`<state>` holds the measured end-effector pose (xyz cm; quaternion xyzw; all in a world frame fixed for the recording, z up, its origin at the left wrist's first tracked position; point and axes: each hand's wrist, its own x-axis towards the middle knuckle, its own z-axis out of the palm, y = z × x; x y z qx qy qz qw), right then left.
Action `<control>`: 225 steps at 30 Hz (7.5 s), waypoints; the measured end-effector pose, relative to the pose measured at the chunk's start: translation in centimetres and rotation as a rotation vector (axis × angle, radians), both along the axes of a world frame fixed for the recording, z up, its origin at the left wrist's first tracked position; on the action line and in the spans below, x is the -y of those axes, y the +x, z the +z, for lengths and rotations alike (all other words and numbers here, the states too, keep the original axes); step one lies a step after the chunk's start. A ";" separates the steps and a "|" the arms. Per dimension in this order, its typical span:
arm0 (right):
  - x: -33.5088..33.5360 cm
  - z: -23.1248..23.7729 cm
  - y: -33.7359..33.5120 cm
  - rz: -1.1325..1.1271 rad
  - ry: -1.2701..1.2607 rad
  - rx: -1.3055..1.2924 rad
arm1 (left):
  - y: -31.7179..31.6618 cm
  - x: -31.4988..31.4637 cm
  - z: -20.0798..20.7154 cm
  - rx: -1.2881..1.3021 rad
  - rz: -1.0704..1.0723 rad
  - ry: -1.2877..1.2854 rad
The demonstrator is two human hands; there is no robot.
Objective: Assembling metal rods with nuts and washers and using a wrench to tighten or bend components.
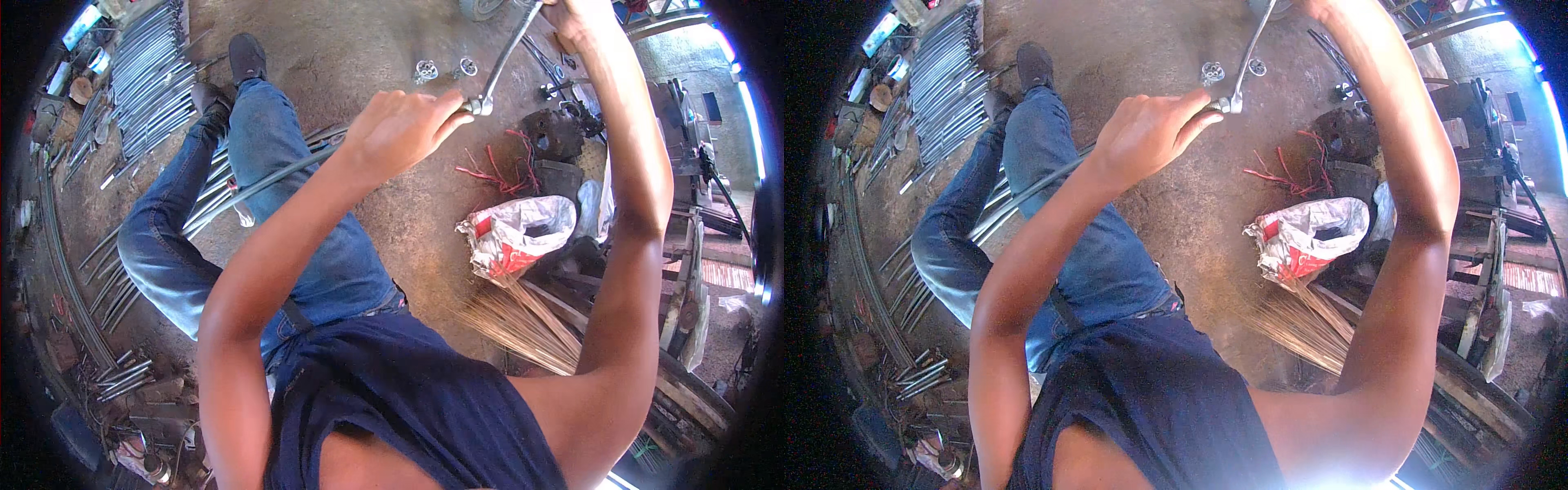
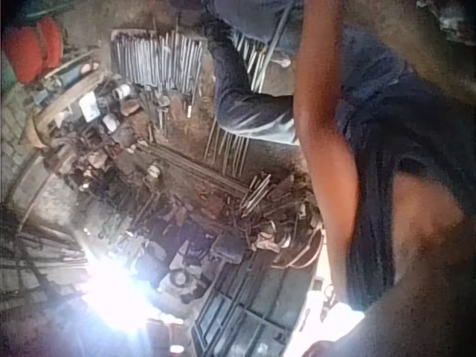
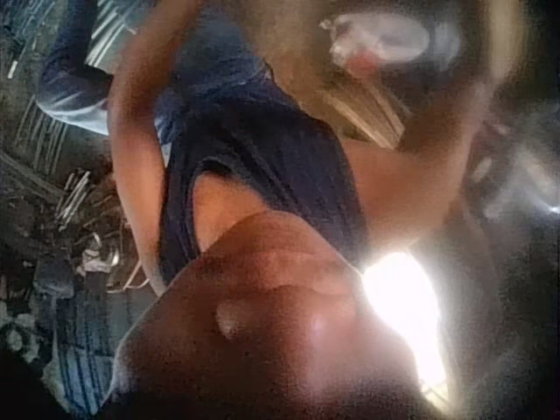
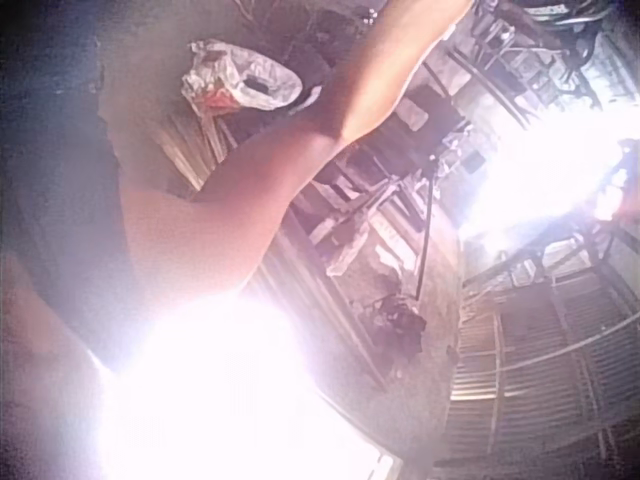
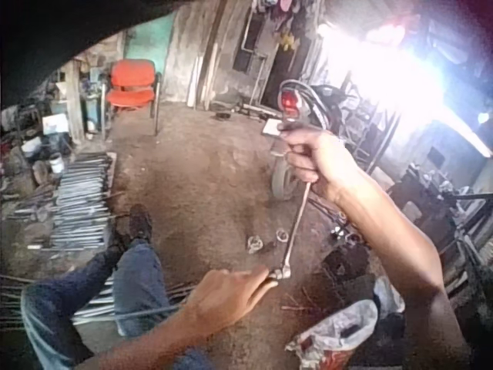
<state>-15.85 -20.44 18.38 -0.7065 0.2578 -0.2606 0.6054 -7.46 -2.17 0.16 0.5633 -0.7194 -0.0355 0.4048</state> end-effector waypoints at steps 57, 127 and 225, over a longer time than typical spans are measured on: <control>-13.0 -45.0 -27.4 -0.770 0.176 -0.110 | 4.5 5.9 -2.0 -0.075 0.247 0.190; -7.3 -56.3 -5.6 -0.375 0.397 -0.687 | 7.1 15.8 -28.2 -0.211 -0.011 0.725; -7.2 -53.4 -9.0 -0.269 0.040 -0.837 | 4.2 12.8 -33.7 -1.873 0.442 0.872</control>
